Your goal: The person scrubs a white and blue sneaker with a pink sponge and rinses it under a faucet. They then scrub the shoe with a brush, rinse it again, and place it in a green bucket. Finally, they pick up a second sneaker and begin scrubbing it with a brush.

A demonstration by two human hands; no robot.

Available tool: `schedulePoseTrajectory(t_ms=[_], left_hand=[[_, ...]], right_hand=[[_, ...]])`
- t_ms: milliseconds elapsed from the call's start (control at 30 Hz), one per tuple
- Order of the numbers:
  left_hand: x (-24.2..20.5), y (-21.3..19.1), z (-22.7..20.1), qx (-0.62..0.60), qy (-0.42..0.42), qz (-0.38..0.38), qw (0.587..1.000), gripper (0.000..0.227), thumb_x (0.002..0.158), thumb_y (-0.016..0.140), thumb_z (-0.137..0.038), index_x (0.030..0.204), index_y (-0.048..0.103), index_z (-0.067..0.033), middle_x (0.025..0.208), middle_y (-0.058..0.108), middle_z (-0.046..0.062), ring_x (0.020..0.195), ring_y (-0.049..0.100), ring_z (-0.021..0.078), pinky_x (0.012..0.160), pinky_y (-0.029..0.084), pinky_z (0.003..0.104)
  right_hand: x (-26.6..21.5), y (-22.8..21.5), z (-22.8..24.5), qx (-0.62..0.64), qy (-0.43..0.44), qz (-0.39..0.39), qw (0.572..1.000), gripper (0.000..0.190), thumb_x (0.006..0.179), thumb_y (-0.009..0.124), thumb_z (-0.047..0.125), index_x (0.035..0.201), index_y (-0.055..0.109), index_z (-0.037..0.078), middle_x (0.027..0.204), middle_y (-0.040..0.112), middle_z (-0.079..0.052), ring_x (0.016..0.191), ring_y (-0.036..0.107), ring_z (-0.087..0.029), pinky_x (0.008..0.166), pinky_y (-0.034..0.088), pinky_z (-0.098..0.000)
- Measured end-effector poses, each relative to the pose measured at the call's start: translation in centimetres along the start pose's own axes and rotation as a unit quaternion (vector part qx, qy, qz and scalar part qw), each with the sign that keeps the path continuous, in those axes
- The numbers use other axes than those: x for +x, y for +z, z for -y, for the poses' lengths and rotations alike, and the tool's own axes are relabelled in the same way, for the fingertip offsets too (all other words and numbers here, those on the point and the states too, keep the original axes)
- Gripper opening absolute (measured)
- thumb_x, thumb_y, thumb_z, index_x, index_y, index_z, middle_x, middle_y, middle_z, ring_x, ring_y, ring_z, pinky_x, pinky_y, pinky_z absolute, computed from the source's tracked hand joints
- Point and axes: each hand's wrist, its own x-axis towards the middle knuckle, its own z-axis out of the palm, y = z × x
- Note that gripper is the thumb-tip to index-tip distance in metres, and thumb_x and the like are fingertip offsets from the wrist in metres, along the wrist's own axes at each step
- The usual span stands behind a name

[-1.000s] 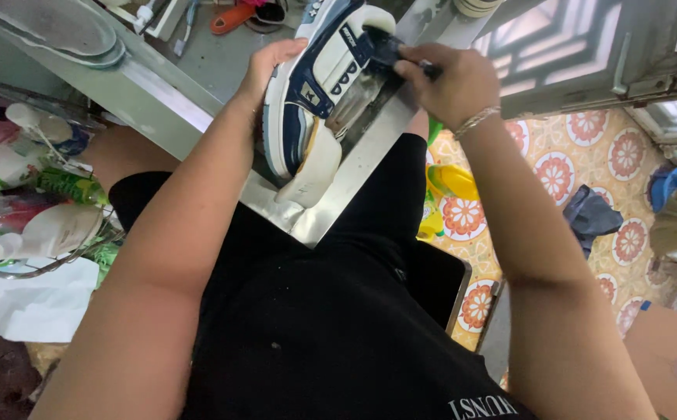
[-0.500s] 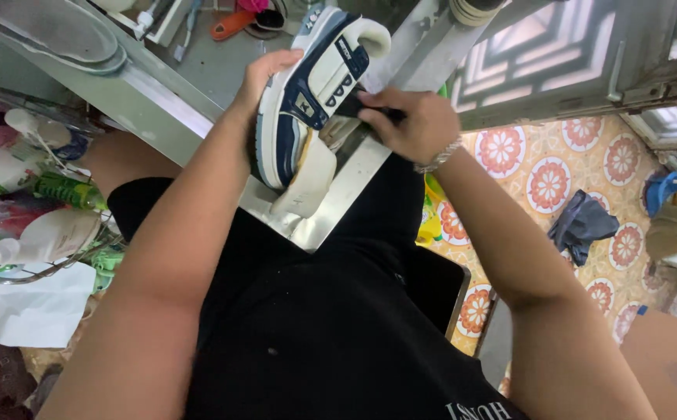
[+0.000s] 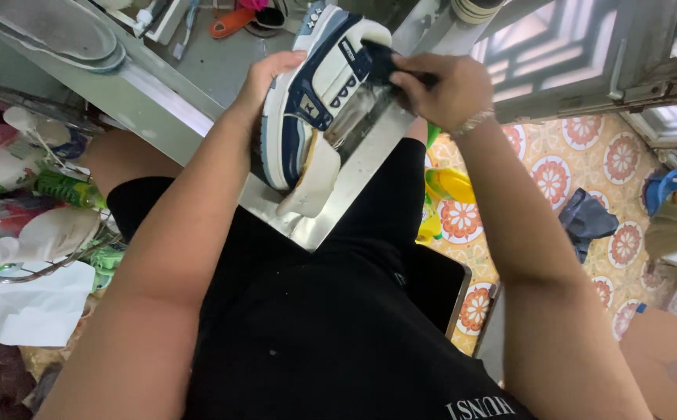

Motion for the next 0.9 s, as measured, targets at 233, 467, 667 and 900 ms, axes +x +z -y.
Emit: schedulePoseTrajectory(t_ms=[233,467,667,900], left_hand=[[0.0,-0.2,0.2,-0.057,-0.001,0.066,0.996,0.052,0.088,0.059,-0.043,0.119,0.07,-0.003,0.099,0.074,0.015,0.079,0.07,0.0252,0.071,0.059,0.039],[1.4,-0.8,1.1,-0.046,0.014,0.083,0.995,0.053,0.088,0.061,-0.042,0.12,0.07,-0.0006,0.1,0.075,0.015,0.08,0.072,0.0255,0.073,0.06,0.038],[1.5,-1.2,1.0,-0.08,0.02,0.077,0.994,0.048,0.095,0.06,-0.037,0.124,0.069,0.0003,0.105,0.074,0.015,0.086,0.071,0.0249,0.079,0.06,0.038],[0.3,-0.9,0.7,-0.099,0.04,0.072,0.992,0.04,0.091,0.059,-0.033,0.119,0.067,-0.0053,0.103,0.074,0.012,0.087,0.072,0.0237,0.079,0.06,0.038]], right_hand=[[-0.8,-0.3,0.8,-0.004,-0.022,0.006,1.0,0.022,0.095,0.08,0.038,0.109,0.081,0.021,0.086,0.076,-0.008,0.072,0.073,-0.028,0.066,0.058,-0.0377],[-1.1,0.9,3.2,-0.07,-0.011,-0.04,0.997,0.023,0.098,0.08,0.04,0.111,0.081,0.021,0.087,0.076,-0.01,0.072,0.072,-0.031,0.063,0.057,-0.0406],[-0.6,-1.0,0.7,-0.068,0.021,-0.017,0.997,0.025,0.095,0.078,0.044,0.109,0.081,0.024,0.086,0.077,-0.007,0.071,0.073,-0.028,0.061,0.057,-0.0398],[-1.6,0.3,2.6,-0.07,0.0,-0.036,0.997,0.024,0.096,0.078,0.043,0.11,0.082,0.024,0.081,0.076,-0.008,0.069,0.072,-0.029,0.062,0.057,-0.0403]])
